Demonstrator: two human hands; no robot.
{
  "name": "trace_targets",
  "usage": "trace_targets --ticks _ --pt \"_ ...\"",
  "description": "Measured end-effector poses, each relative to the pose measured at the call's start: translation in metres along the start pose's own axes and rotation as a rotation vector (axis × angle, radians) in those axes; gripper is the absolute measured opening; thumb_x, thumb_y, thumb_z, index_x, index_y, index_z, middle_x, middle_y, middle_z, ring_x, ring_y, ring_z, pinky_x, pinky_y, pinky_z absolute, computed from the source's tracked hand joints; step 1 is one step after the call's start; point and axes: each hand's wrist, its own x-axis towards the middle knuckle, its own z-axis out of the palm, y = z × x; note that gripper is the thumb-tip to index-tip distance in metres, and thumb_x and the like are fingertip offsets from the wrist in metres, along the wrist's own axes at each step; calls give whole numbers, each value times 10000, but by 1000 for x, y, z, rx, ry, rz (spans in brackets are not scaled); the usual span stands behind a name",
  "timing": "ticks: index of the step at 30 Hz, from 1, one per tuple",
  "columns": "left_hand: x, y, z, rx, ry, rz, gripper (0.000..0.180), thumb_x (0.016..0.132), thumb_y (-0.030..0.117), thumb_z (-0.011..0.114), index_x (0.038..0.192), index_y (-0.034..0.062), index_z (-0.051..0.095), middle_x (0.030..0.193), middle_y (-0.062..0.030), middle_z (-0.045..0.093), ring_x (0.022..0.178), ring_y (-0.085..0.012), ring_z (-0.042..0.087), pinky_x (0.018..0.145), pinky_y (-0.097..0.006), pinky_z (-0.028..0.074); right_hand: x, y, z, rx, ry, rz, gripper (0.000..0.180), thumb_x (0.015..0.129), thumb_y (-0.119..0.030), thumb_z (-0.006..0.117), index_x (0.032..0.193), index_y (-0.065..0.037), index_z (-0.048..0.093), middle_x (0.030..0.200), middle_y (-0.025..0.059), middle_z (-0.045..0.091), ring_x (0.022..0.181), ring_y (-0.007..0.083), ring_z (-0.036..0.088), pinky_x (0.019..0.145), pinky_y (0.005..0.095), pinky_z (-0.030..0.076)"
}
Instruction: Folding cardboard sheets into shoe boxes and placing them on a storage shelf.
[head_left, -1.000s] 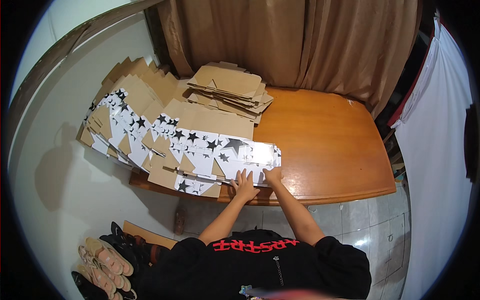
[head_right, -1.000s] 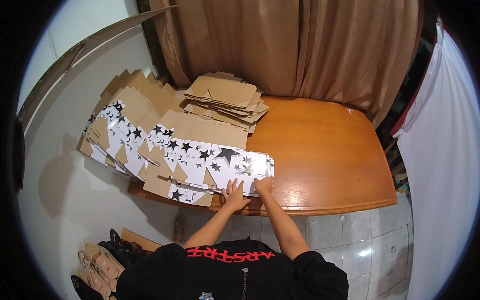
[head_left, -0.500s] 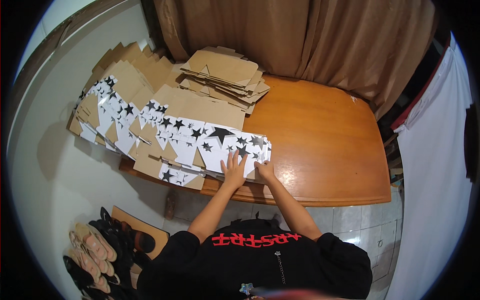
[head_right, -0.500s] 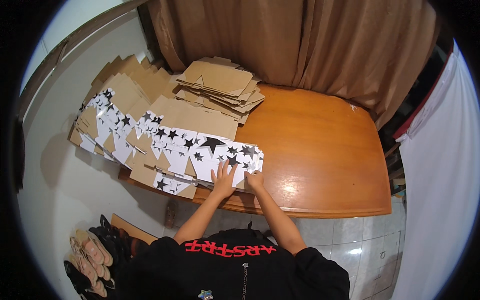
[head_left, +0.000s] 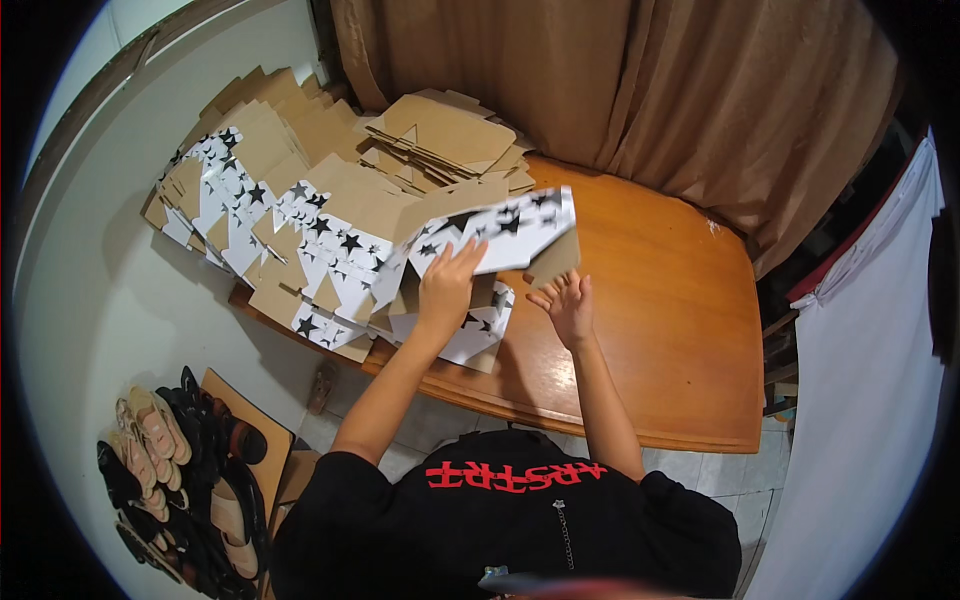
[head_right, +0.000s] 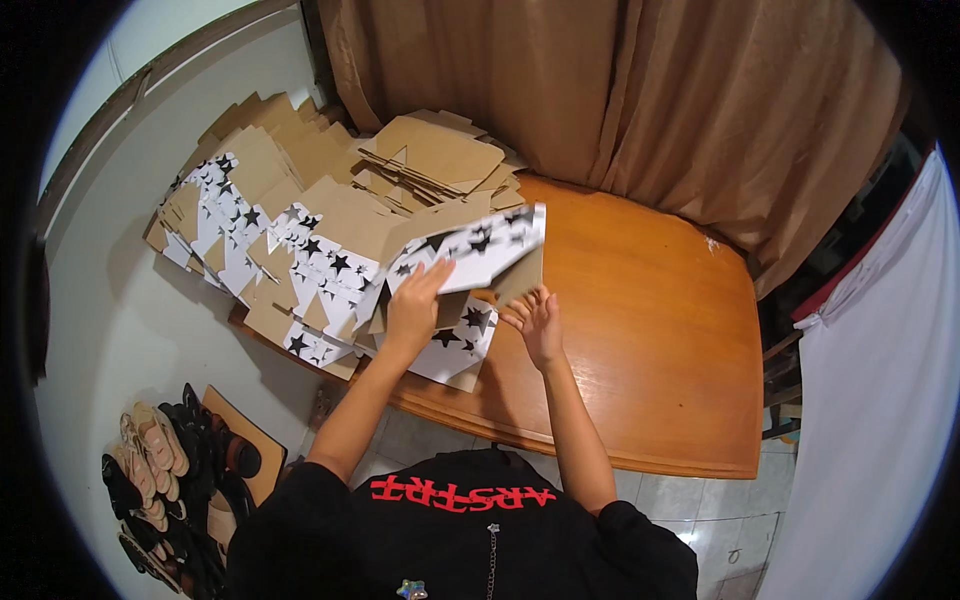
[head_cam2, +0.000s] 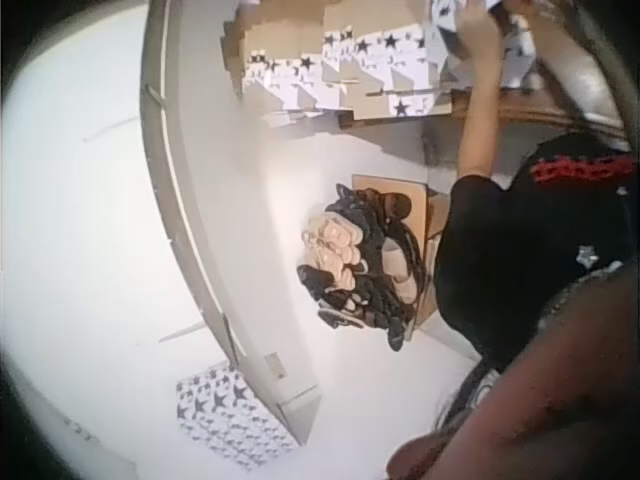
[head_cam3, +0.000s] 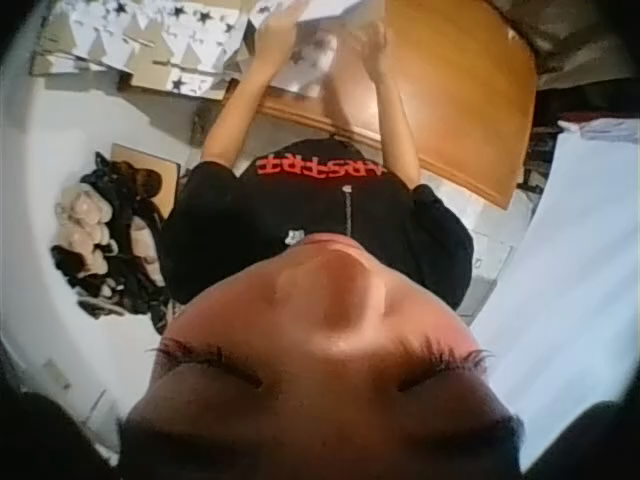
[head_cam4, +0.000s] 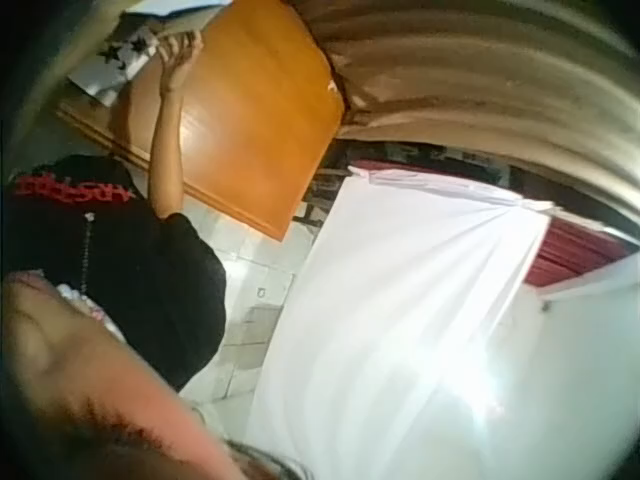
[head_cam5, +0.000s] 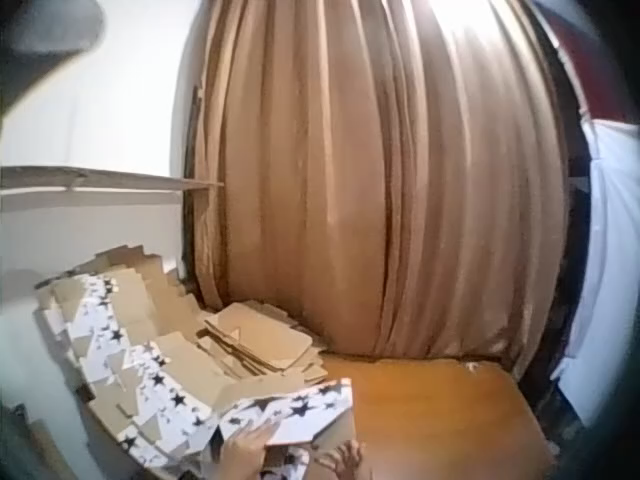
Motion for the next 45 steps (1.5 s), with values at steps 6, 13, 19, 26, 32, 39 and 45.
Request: trace_targets --ticks 6,13,19,26,32,39,45 --pt "69 88 -33 -60 60 -165 431 785 -11 491 1198 103 528 936 -164 628 801 -340 606 660 -404 482 -36 -17 22 -821 -9 -319 1088 614 -623 669 1409 -108 133 1397 156 246 1242 335 325 979 457 300" --pt "94 143 5 -303 233 -55 346 868 40 466 1211 14 500 869 -229 605 757 -389 584 657 -419 466 -70 -32 8 -980 226 -383 1202 566 -477 773 1416 -97 12 1417 210 157 1278 403 251 972 545 287" --pt "86 174 52 -713 204 -261 344 905 198 508 676 -46 428 552 -142 459 504 -201 378 493 -356 331 -82 -44 -14 -1286 314 -508 1069 648 -356 750 1384 3 62 1358 296 170 1263 426 241 1010 478 267" --pt "77 166 63 -844 139 -399 281 931 194 470 806 -54 510 665 -96 558 613 -126 458 571 -294 396 -103 -85 -48 -1250 708 -356 305 806 -106 549 1077 32 533 969 257 550 892 377 559 782 388 442" --pt "24 115 98 -948 134 -446 189 896 103 455 966 -68 495 830 -204 593 772 -297 574 688 -378 434 -86 -129 -59 -1318 888 -601 152 817 -90 525 908 -10 617 724 230 588 694 381 593 610 393 452" --pt "-35 75 100 -857 79 -575 675 759 -66 564 1314 39 196 1222 -213 420 995 -259 541 815 -331 455 -62 -156 -24 -1806 638 -292 162 816 -169 576 963 -146 641 747 178 616 713 359 595 627 433 466" --pt "-25 25 83 -718 -51 -767 686 767 59 638 1343 77 266 1247 -205 431 1002 -302 553 834 -365 463 -46 -149 -12 -2003 428 -141 169 796 -200 600 947 -154 661 735 165 622 704 331 607 645 418 482"
